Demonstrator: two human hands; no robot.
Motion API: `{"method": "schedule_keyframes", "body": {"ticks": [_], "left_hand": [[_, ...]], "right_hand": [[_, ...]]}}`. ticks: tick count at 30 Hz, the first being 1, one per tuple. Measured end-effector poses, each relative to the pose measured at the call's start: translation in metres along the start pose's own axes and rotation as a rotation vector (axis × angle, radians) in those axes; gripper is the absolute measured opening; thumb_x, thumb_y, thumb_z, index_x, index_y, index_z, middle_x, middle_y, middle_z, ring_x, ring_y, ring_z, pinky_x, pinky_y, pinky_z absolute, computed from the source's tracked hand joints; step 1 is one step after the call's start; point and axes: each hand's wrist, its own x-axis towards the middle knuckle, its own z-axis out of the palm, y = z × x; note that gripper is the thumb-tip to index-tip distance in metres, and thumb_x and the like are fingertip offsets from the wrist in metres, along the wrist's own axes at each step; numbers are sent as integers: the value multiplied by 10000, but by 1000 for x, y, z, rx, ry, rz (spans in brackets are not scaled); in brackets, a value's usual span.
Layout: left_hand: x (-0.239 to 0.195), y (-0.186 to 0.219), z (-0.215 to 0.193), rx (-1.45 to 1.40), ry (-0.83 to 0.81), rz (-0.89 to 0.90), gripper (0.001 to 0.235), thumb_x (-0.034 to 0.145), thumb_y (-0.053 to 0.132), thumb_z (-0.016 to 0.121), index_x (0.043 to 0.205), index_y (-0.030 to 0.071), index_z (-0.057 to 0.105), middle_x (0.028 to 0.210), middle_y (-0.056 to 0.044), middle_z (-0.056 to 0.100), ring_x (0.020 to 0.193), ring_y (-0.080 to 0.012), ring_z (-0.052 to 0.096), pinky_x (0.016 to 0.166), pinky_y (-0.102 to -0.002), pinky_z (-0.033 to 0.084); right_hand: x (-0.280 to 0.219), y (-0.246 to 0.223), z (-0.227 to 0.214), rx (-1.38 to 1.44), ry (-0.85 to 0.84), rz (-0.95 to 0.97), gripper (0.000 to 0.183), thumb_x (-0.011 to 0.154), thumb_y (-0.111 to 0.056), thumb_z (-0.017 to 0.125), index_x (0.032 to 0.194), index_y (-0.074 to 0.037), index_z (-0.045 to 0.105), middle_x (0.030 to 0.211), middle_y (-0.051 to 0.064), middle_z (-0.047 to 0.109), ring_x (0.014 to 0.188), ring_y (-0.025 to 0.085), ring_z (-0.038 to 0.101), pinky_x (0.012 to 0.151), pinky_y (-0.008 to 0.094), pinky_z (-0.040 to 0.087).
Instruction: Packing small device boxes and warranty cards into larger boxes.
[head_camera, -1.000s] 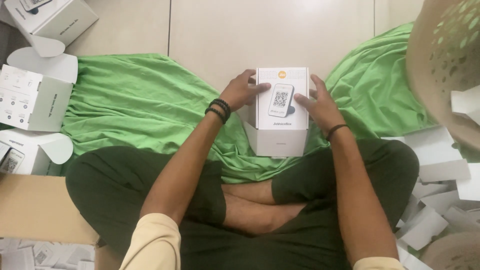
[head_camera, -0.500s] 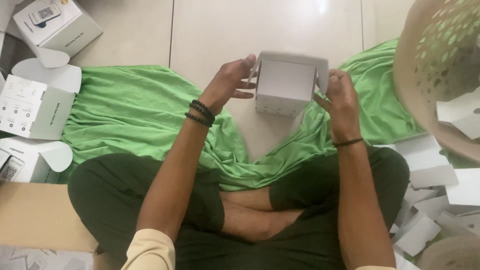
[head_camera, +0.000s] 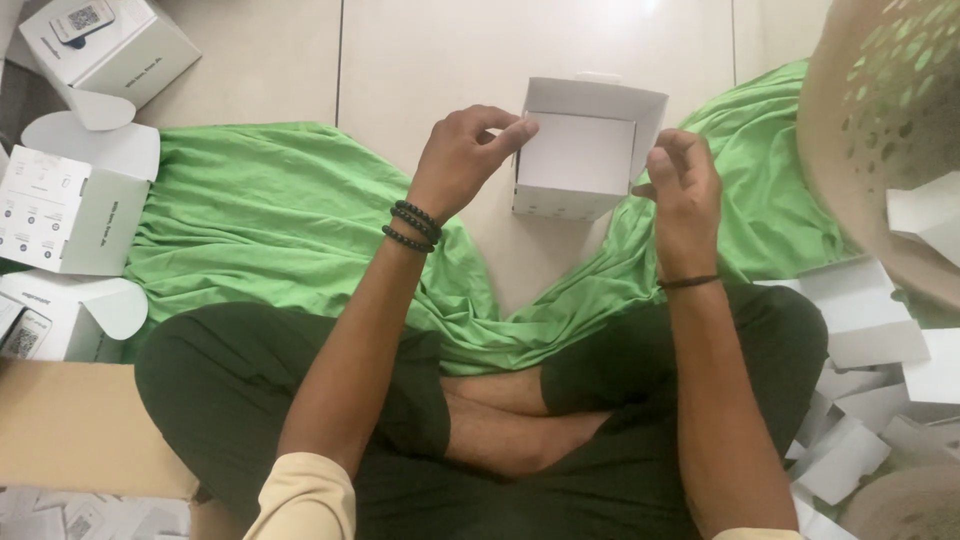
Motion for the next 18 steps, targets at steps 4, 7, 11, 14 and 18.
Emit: {"method": "schedule_keyframes", "body": {"ticks": [4, 7, 11, 14, 18], "left_hand": [[1, 0, -3, -23, -11, 16, 404, 927, 425, 713, 1030, 41, 781, 945, -78, 793, 808, -156, 771, 721, -280, 604], [0, 1, -3, 25, -10, 37, 365, 948, 393, 731, 1021, 38, 777, 906, -72, 795, 776, -141, 788, 702, -270, 602], [-1, 2, 2, -37, 21, 86, 393, 936, 338, 756, 1189, 47, 687, 975, -48, 798, 761, -127, 797, 666, -256, 628], [-1, 3, 3, -41, 18, 90, 448, 948, 325, 749, 1292, 66, 628, 1015, -39, 789, 755, -118, 795, 662, -253, 636], [-3, 6, 5, -66, 26, 108, 453, 958, 312, 734, 1338, 91, 622, 1091, -46, 762, 729, -123, 779, 656, -269, 628]], "right_hand": [[1, 6, 0, -39, -4, -18, 297, 1081, -233, 545, 1300, -33, 546, 1251, 120, 654, 1050, 172, 644, 812, 314, 593], [-1, 7, 1, -35, -50, -147, 380, 1108, -263, 525, 1422, -55, 475, 1299, 137, 678, 1084, 175, 671, 829, 303, 598], [0, 17, 0, -219, 4, -272, 440, 1174, -349, 495, 1520, -79, 468, 1297, 154, 711, 1109, 185, 715, 806, 293, 617], [0, 18, 0, -277, 29, -303, 471, 1185, -382, 481, 1549, -83, 461, 1300, 161, 716, 1102, 190, 728, 797, 290, 628], [-2, 15, 0, -232, 25, -288, 484, 1182, -391, 500, 1553, -81, 464, 1303, 170, 728, 1086, 199, 721, 797, 296, 615]]}}
